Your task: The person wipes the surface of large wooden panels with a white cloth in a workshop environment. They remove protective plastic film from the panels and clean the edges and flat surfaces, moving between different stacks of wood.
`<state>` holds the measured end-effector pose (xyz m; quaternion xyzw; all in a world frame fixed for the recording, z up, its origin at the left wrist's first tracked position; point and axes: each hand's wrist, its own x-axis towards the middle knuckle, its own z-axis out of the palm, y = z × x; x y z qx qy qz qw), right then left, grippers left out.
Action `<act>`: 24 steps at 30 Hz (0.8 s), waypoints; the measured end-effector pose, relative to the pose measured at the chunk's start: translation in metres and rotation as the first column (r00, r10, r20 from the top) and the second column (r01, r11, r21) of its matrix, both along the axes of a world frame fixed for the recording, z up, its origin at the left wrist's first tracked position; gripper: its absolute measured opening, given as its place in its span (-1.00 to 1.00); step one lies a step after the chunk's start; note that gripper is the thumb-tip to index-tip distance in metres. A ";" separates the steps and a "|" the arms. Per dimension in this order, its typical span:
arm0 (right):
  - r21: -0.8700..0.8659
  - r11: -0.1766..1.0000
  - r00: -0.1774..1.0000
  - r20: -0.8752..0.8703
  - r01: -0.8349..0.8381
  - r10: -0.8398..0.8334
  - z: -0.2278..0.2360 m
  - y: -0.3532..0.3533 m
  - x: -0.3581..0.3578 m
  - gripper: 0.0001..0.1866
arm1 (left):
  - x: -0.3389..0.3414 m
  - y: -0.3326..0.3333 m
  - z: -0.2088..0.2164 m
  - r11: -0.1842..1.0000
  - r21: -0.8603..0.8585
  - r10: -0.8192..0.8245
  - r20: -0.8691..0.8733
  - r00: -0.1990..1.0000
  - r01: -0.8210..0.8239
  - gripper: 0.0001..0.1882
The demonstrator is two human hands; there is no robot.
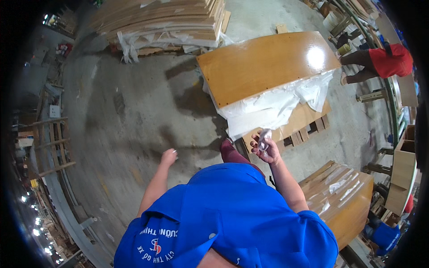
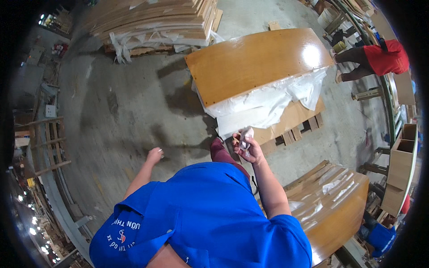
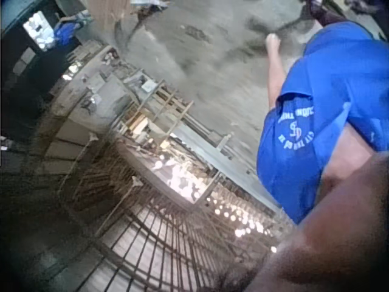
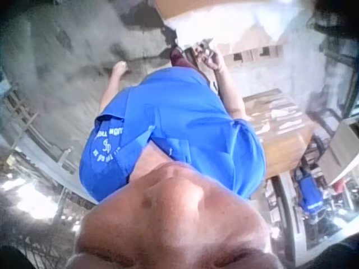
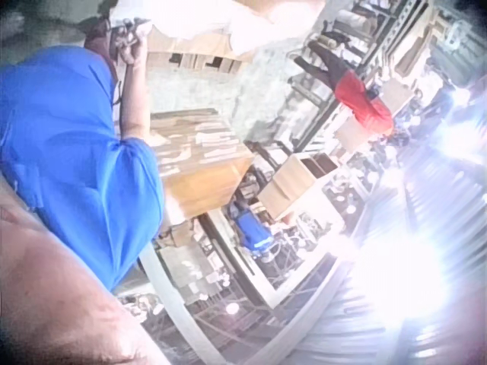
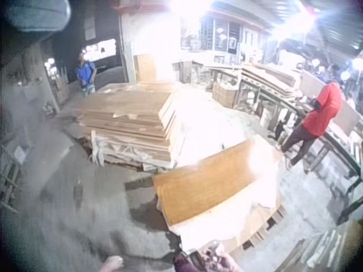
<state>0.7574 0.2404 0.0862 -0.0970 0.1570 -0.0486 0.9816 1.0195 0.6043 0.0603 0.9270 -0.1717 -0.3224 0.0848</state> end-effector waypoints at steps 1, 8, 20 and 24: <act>-0.026 1.000 0.999 -0.045 -0.003 0.002 0.000 -0.004 0.007 -0.49 | 0.020 -0.022 0.004 0.993 -0.085 -0.075 0.053 0.996 0.079 -0.70; 0.047 0.986 0.982 -0.110 0.158 -0.152 -0.009 -0.045 0.061 -0.45 | 0.122 -0.207 0.029 0.929 -0.190 -0.268 0.247 0.931 0.318 -0.65; 0.112 0.830 0.774 -0.445 0.547 -0.450 -0.079 -0.032 0.150 -0.44 | 0.351 -0.411 -0.102 0.844 -0.337 -0.316 0.317 0.894 0.418 -0.66; 0.128 0.740 0.703 -0.454 0.660 -0.548 -0.118 -0.029 0.192 -0.44 | 0.385 -0.476 -0.156 0.857 -0.243 -0.362 0.344 0.866 0.455 -0.68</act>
